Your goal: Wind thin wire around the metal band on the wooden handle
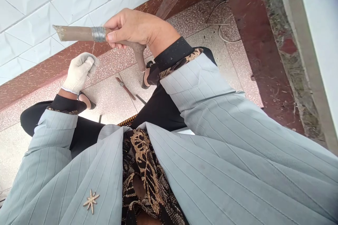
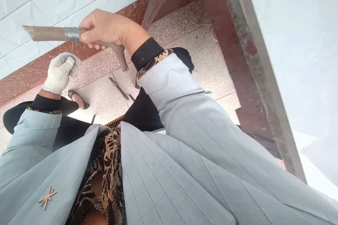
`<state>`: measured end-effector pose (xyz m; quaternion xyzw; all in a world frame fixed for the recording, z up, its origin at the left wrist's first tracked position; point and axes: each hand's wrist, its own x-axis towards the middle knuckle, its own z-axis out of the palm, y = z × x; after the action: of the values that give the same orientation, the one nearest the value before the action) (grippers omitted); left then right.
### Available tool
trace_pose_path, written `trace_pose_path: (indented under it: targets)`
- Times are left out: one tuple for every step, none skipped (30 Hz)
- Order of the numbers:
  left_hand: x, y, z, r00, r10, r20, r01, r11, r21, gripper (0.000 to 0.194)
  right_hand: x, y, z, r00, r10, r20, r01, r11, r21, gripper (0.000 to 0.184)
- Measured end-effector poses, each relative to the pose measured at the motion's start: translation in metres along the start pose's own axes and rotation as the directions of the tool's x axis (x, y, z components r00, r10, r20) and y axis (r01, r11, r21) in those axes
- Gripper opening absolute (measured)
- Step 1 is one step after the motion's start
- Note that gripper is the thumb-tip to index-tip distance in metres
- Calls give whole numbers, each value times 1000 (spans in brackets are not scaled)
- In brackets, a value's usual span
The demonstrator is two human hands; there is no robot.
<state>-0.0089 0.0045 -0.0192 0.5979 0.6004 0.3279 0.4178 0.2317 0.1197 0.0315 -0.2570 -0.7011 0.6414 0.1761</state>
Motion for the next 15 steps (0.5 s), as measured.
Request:
trace_pose_path:
  targets:
    - [-1,1,3,1000,-17,24,17,1000,-1,27,1,0,2,997,48,-58,-49,999,-16,26]
    - [-2,1,5,998,-32,47,32,999,14,23,2,0,4,992,87,-95,-89,996,-25,26]
    - [-3,3,8,996,-44,77,41,998,43,20,3,1,6,986,113,-120,-117,993,-30,27]
    - [-4,4,10,994,-47,102,39,996,77,18,4,1,9,982,130,-136,-136,990,-34,27]
    - [-4,6,11,991,-43,124,28,993,116,16,5,2,11,978,143,-153,-151,988,-38,27]
    - [-5,8,13,989,-35,143,13,988,153,15,7,3,13,972,157,-172,-168,984,-51,25]
    - [-5,10,14,987,-30,157,1,983,184,15,8,4,15,966,175,-192,-194,977,-84,22]
    - [-5,13,15,985,-30,168,-6,978,208,15,9,5,16,959,190,-211,-226,960,-164,18]
    - [-6,15,15,983,-33,182,-9,974,225,15,10,6,17,952,197,-233,-260,924,-279,15]
    - [-6,17,16,979,-38,198,-10,971,238,15,11,6,17,947,195,-253,-288,866,-408,16]
    - [-7,19,17,975,-46,217,-10,969,248,15,12,7,17,944,185,-272,-307,791,-529,18]
    - [-8,21,18,970,-52,237,-11,967,256,15,13,8,17,943,175,-283,-319,715,-621,19]
    - [-10,22,18,965,-54,257,-16,965,261,15,14,10,16,942,172,-288,-327,658,-678,20]
    - [-11,23,18,959,-53,278,-22,965,262,14,15,12,16,942,179,-284,-331,629,-703,19]
    - [-12,24,17,955,-50,291,-29,965,260,15,16,15,15,943,201,-266,-333,624,-707,16]
